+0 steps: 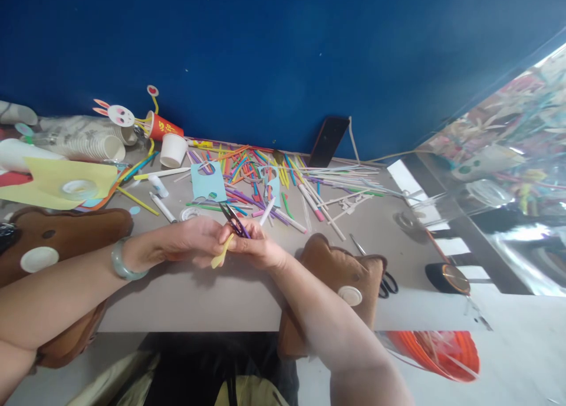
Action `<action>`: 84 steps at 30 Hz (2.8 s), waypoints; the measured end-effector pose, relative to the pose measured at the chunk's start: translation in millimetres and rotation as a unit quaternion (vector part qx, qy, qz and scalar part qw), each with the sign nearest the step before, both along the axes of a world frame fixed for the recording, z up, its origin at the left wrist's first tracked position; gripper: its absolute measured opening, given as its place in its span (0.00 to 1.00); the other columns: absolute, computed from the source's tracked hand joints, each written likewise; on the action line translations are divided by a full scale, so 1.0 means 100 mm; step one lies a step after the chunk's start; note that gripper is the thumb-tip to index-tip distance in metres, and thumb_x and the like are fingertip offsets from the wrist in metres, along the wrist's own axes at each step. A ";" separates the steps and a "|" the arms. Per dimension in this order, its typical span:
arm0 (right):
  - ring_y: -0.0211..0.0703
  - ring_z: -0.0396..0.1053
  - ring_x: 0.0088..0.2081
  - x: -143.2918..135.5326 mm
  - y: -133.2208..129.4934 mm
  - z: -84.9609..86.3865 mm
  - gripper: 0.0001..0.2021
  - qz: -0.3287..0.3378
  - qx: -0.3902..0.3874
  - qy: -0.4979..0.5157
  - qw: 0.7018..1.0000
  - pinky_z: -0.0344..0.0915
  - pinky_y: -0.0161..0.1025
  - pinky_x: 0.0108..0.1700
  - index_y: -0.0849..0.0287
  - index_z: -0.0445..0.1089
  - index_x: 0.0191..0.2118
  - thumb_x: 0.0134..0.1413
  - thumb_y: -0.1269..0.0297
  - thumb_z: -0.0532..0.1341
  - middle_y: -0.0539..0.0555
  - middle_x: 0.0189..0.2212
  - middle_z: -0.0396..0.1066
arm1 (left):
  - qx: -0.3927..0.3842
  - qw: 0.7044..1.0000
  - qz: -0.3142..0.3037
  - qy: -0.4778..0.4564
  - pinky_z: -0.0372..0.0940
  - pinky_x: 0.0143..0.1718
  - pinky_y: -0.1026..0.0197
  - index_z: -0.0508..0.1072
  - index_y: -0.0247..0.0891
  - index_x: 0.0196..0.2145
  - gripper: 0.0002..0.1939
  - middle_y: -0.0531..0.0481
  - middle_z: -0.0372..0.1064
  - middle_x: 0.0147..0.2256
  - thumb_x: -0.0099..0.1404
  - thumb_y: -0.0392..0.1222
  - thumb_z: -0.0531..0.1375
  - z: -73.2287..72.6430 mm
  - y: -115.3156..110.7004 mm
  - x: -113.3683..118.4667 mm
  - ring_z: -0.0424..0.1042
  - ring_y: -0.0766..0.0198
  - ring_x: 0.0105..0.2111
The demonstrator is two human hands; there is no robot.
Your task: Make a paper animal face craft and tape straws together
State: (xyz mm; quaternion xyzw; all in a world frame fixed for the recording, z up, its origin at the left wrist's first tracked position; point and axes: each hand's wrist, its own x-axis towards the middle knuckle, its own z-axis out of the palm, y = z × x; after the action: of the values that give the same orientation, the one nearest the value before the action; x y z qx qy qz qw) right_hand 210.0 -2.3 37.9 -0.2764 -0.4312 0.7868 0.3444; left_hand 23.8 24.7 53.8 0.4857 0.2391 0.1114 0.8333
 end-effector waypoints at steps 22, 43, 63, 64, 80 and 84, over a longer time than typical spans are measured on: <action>0.30 0.47 0.19 -0.09 0.05 0.00 0.09 -0.225 0.090 -0.172 0.955 0.44 0.33 0.23 0.60 0.69 0.29 0.49 0.61 0.65 0.42 0.16 0.54 | 0.293 0.924 0.200 0.141 0.61 0.20 0.70 0.78 0.34 0.25 0.05 0.50 0.73 0.23 0.56 0.37 0.63 -0.03 0.12 -0.04 0.68 0.71 0.19; 0.35 0.49 0.19 -0.27 -0.06 -0.15 0.27 -0.268 0.118 -0.215 0.932 0.48 0.36 0.23 0.56 0.61 0.26 0.57 0.34 0.50 0.45 0.16 0.52 | 0.212 0.915 0.334 0.075 0.59 0.22 0.68 0.73 0.34 0.27 0.09 0.54 0.67 0.18 0.60 0.42 0.62 0.00 0.06 -0.01 0.63 0.72 0.19; 0.34 0.47 0.17 -0.30 -0.09 -0.17 0.27 -0.256 0.099 -0.225 0.935 0.45 0.37 0.22 0.55 0.57 0.24 0.60 0.36 0.47 0.44 0.13 0.52 | 0.199 0.914 0.340 0.096 0.53 0.19 0.69 0.74 0.35 0.28 0.10 0.56 0.64 0.17 0.60 0.45 0.62 -0.03 -0.02 0.05 0.59 0.73 0.17; 0.34 0.47 0.17 -0.31 -0.09 -0.17 0.27 -0.258 0.098 -0.225 0.935 0.45 0.37 0.22 0.55 0.57 0.24 0.60 0.36 0.47 0.44 0.13 0.51 | 0.199 0.914 0.342 0.093 0.53 0.19 0.69 0.74 0.35 0.28 0.10 0.56 0.64 0.17 0.60 0.45 0.62 -0.04 -0.02 0.05 0.59 0.73 0.17; 0.34 0.47 0.18 -0.31 -0.09 -0.13 0.27 -0.254 0.081 -0.218 0.939 0.45 0.37 0.22 0.55 0.57 0.24 0.59 0.35 0.49 0.45 0.14 0.52 | 0.197 0.912 0.350 0.089 0.53 0.19 0.68 0.75 0.35 0.29 0.10 0.56 0.64 0.17 0.60 0.46 0.63 -0.07 -0.02 0.04 0.59 0.72 0.17; 0.34 0.46 0.17 -0.32 -0.10 -0.13 0.27 -0.258 0.071 -0.205 0.942 0.44 0.36 0.22 0.55 0.57 0.25 0.58 0.35 0.50 0.44 0.13 0.51 | 0.191 0.910 0.361 0.074 0.56 0.21 0.68 0.74 0.35 0.29 0.10 0.56 0.64 0.18 0.60 0.45 0.63 -0.08 -0.02 0.05 0.61 0.72 0.18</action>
State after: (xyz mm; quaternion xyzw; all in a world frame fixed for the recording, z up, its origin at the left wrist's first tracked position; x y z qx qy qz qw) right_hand 178.0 -12.5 24.6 -0.5082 -0.4608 0.5650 0.4585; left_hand 28.6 23.1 45.4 0.5234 0.4333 0.4118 0.6072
